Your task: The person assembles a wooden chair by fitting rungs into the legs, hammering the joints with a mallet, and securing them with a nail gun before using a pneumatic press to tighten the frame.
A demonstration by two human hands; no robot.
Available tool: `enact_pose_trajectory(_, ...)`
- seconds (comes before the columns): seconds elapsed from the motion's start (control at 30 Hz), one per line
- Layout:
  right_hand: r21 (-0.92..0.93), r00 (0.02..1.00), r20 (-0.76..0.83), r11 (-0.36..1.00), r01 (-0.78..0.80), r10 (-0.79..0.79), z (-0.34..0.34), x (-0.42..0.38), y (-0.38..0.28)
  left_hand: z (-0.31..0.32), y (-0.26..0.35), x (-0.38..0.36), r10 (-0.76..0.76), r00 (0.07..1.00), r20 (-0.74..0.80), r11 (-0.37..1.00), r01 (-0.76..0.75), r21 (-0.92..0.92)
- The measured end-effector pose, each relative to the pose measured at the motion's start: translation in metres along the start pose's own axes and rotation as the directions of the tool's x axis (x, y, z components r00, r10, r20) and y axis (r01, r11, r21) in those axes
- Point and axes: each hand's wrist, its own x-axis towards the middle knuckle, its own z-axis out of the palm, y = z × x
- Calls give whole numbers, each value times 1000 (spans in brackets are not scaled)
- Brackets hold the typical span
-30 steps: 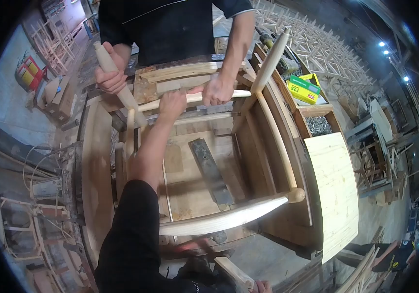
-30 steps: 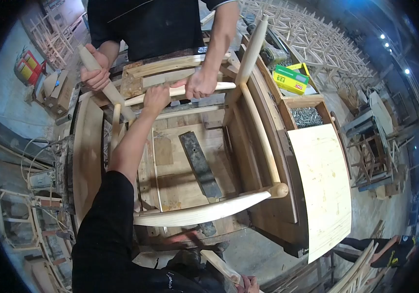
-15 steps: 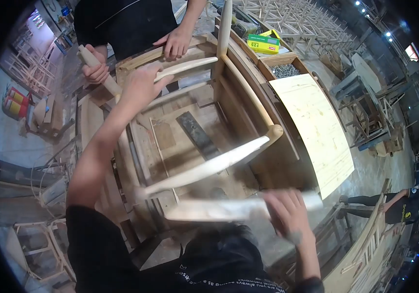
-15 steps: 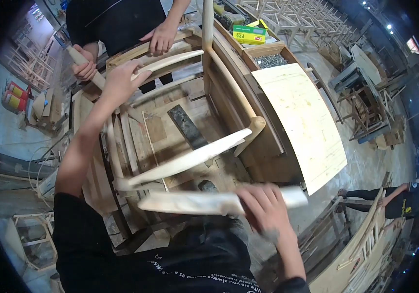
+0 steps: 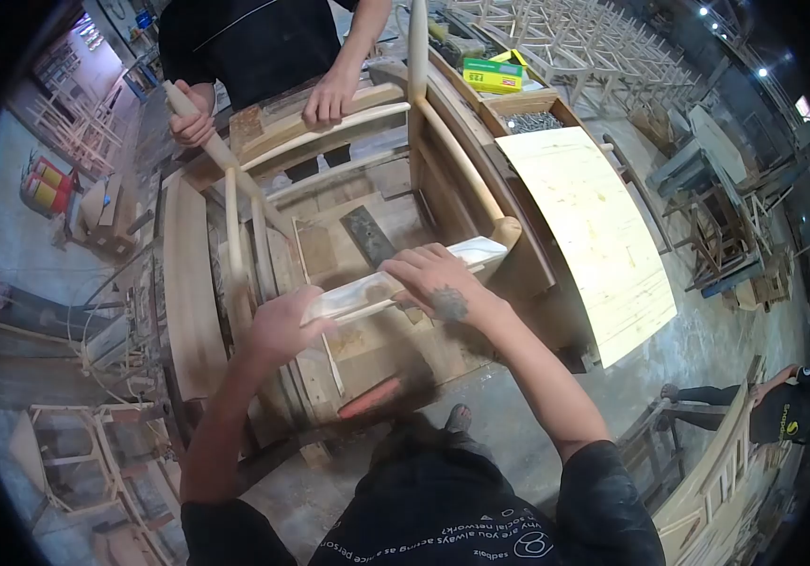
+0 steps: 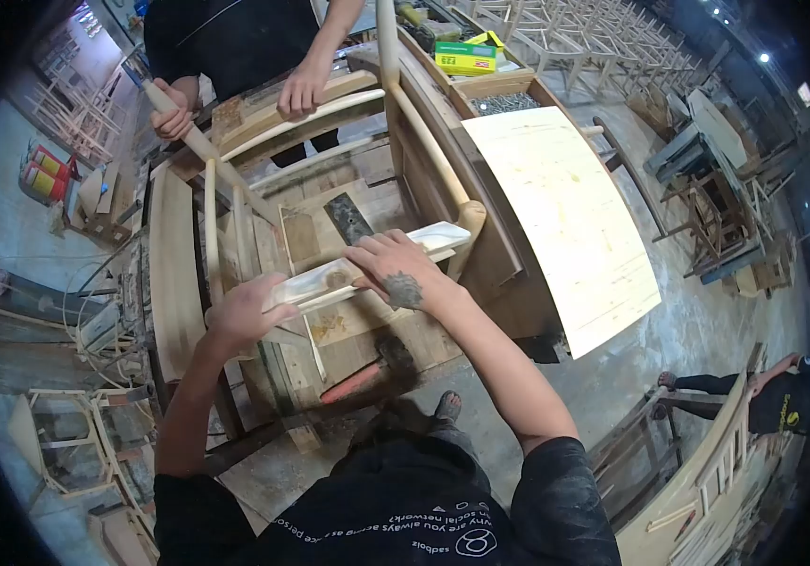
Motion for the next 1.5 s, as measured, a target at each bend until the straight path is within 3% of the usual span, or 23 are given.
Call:
enact_pose_trajectory(0.13,-15,999,-38,1000,14,-14,-4,11,4,8,1,-1,30,971,-236,999,-26,19)
enact_pose_trajectory(0.23,4,999,12,999,-41,41,-18,15,1,12,2,0,184,906,-381,979,-133,156)
enact_pose_trajectory(0.27,15,997,13,997,-80,80,-13,17,6,13,2,0,154,930,-333,983,-110,149)
enact_pose_trajectory(0.33,-67,966,180,982,-174,183,-23,22,5,16,0,-4,76,969,-235,990,-45,134)
enact_pose_trajectory(0.4,-140,930,303,975,-170,206,-31,30,6,21,-3,-5,129,949,-287,984,-86,157)
enact_pose_trajectory(0.5,-106,896,404,982,-156,186,-34,32,12,23,-9,-6,145,944,-297,983,-102,155)
enact_pose_trajectory(0.57,-84,917,368,988,-132,154,-31,27,14,34,-21,-6,111,950,-293,992,-87,95)
enact_pose_trajectory(0.67,-89,911,385,988,-125,150,-30,26,16,19,-3,-3,9,992,-126,999,-3,48)
enact_pose_trajectory(0.73,-86,875,447,982,-166,187,-31,32,16,20,-6,-1,44,990,-132,997,-35,71)
enact_pose_trajectory(0.83,-38,945,322,998,-41,51,-26,47,-1,25,-9,2,99,984,-148,993,-88,80)
enact_pose_trajectory(0.9,-25,944,330,999,26,-16,-8,62,-21,26,-11,1,110,983,-150,990,-95,103)
enact_pose_trajectory(0.97,-63,866,495,997,-46,71,6,73,-38,30,-7,6,99,985,-141,987,-78,142)
enact_pose_trajectory(1.07,-157,878,458,985,-74,139,9,73,-35,43,-2,3,165,929,-331,972,-97,214)
enact_pose_trajectory(1.1,-169,884,444,983,-73,142,10,73,-36,41,17,-2,246,855,-457,934,-83,347)
enact_pose_trajectory(1.17,-206,878,453,976,-66,155,10,75,-36,53,47,-16,312,762,-567,912,-74,403)
enact_pose_trajectory(1.2,-195,890,440,980,-33,118,11,74,-33,73,58,-27,290,709,-643,953,-148,266)
enact_pose_trajectory(1.23,-247,889,440,969,-18,129,23,74,-23,81,80,-46,258,748,-612,952,-88,294)
enact_pose_trajectory(1.3,-211,897,434,977,11,84,12,74,-32,127,98,-77,154,731,-665,988,-124,92)
enact_pose_trajectory(1.4,-234,901,427,972,26,79,15,75,-33,180,109,-134,-195,748,-635,977,88,-196)
enact_pose_trajectory(1.5,-219,897,429,976,-9,104,11,76,-38,225,109,-194,-496,654,-571,853,245,-461)
